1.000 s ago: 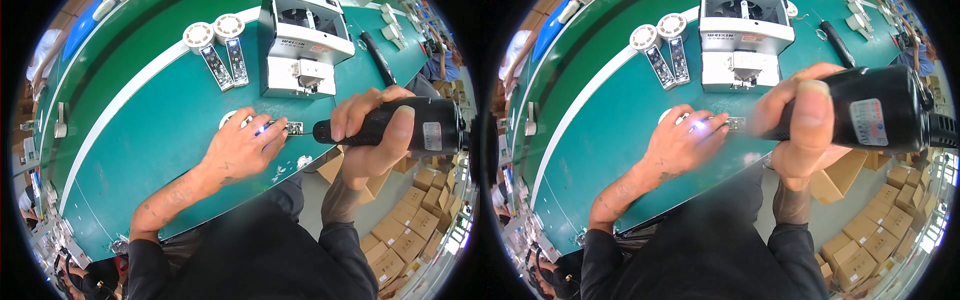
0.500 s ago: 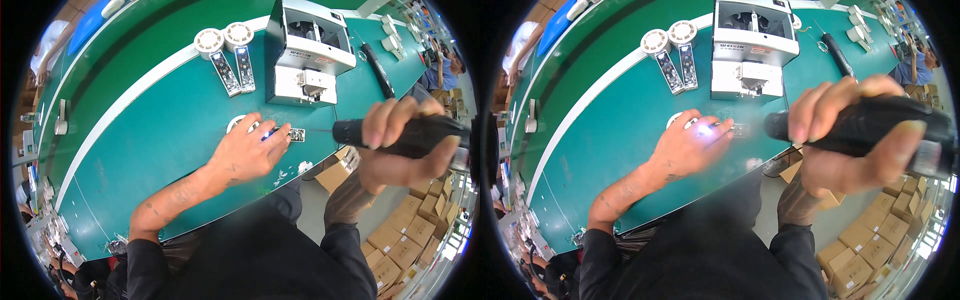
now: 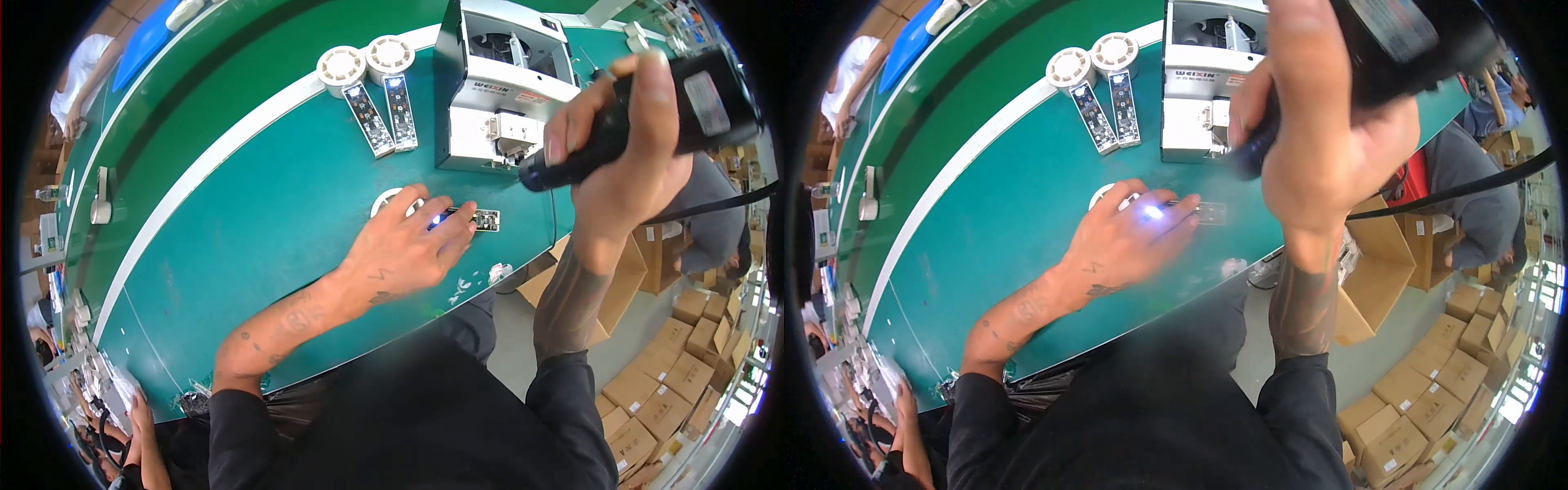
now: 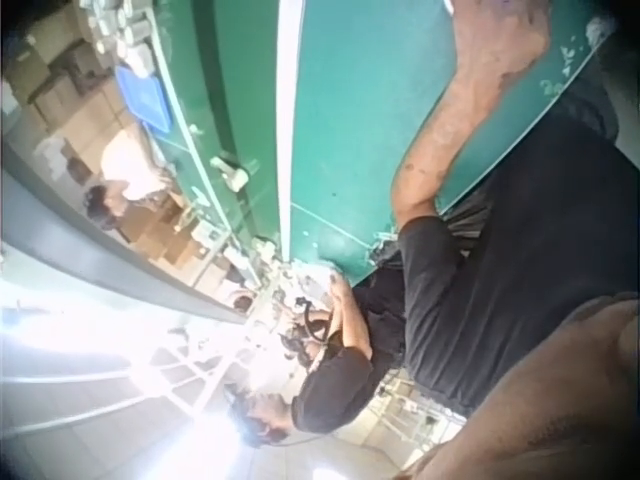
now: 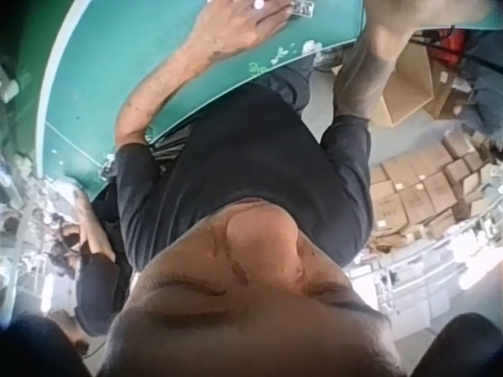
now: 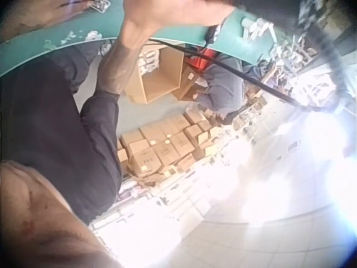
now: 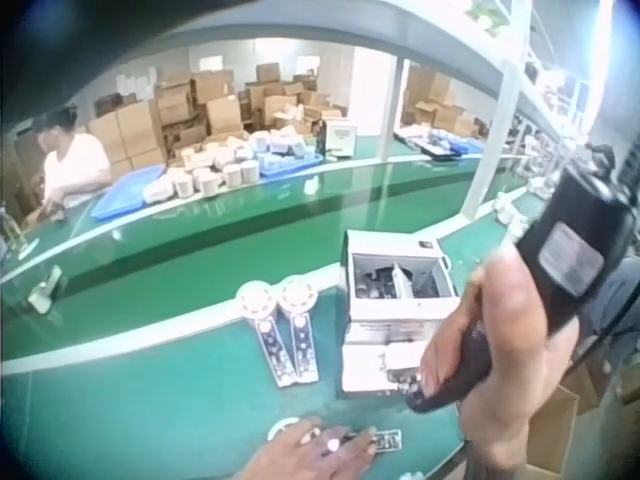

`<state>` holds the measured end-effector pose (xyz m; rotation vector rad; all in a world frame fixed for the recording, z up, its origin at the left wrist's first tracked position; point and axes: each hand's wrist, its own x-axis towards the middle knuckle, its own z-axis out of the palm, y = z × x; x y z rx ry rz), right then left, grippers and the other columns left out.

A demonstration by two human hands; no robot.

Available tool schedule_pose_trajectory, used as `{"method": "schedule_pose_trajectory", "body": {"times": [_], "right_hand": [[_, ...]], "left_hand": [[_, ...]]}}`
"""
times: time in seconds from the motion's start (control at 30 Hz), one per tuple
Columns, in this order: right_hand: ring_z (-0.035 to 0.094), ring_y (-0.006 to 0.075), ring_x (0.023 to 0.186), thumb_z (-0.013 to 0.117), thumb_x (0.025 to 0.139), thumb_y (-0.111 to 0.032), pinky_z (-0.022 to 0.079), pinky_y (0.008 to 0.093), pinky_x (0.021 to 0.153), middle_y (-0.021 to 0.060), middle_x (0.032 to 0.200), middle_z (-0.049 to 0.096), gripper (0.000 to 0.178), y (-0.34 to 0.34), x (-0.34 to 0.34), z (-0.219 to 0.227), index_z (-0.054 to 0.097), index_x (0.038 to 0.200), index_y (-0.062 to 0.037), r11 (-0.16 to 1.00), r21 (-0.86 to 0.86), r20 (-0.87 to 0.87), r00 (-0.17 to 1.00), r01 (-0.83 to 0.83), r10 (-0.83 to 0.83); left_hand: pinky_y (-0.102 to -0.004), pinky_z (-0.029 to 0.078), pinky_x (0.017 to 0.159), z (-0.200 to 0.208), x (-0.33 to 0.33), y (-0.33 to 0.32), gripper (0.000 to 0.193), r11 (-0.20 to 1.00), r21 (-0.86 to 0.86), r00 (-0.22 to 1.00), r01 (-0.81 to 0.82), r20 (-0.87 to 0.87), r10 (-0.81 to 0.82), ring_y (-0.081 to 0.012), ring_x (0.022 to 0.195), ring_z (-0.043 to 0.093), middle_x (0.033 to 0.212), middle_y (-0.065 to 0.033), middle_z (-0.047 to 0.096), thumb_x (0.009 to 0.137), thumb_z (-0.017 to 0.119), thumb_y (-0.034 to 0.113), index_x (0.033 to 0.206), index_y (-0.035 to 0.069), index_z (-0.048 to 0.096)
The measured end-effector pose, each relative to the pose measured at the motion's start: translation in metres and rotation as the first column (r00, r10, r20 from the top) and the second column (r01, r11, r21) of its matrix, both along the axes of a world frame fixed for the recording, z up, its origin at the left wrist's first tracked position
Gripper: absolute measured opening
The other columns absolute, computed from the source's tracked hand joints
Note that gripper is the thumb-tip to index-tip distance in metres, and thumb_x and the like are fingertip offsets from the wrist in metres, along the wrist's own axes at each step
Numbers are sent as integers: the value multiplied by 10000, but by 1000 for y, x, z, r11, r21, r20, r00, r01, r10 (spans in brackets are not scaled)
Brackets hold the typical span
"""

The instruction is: Assembling electronic smoke detectors or sensors on a production line using an electric screwdriver.

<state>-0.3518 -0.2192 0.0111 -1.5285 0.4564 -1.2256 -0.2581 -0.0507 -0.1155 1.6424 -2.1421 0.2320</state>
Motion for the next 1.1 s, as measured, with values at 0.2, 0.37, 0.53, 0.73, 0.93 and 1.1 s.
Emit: {"method": "schedule_pose_trajectory", "body": {"times": [0.2,0.37,0.53,0.73,0.93,1.1], "right_hand": [[467,199,427,491,1075,-464,409,326,432,91,566,457,431,6,-26,-12,582,1109,-44,994,91,-33,997,67,-64],[469,198,432,487,1076,-468,408,323,434,88,563,451,434,0,-28,-18,578,1102,-44,991,125,-34,998,48,-45],[459,195,431,485,1077,-454,404,320,435,87,560,444,409,0,-31,-20,569,1083,-53,989,132,-45,998,60,-54],[469,186,421,530,1062,-366,409,312,428,93,542,468,361,4,-32,-23,553,961,-21,996,75,-16,999,38,-37],[467,185,408,552,1054,-323,415,316,416,100,542,500,357,7,-41,-25,552,913,5,989,141,135,990,-52,33],[485,208,438,441,1027,-617,431,352,434,84,592,496,577,-9,-66,-5,601,1138,-74,975,44,283,939,-218,197]], "left_hand": [[-409,528,929,2,0,0,295,1000,-26,1000,0,4,0,-195,1078,664,1320,-38,715,817,736,145,1106,87,732],[-412,529,922,5,-2,1,286,1000,-14,1000,-12,-9,11,-194,1071,663,1314,-36,715,818,738,146,1099,90,737],[-414,528,922,6,-3,0,282,1000,-13,1000,-3,-26,3,-196,1071,661,1306,-32,717,820,739,148,1096,93,740],[-424,527,928,7,-2,4,283,1000,-20,1000,0,-13,0,-200,1083,659,1298,-37,718,818,740,147,1095,85,743],[-423,530,926,8,-3,3,295,1000,-19,1000,14,-17,-14,-205,1090,657,1332,-45,701,814,733,140,1102,78,741],[-407,536,918,6,4,5,343,1000,-9,999,25,22,-24,-207,1106,650,1361,-45,686,817,726,141,1156,88,738]]}}
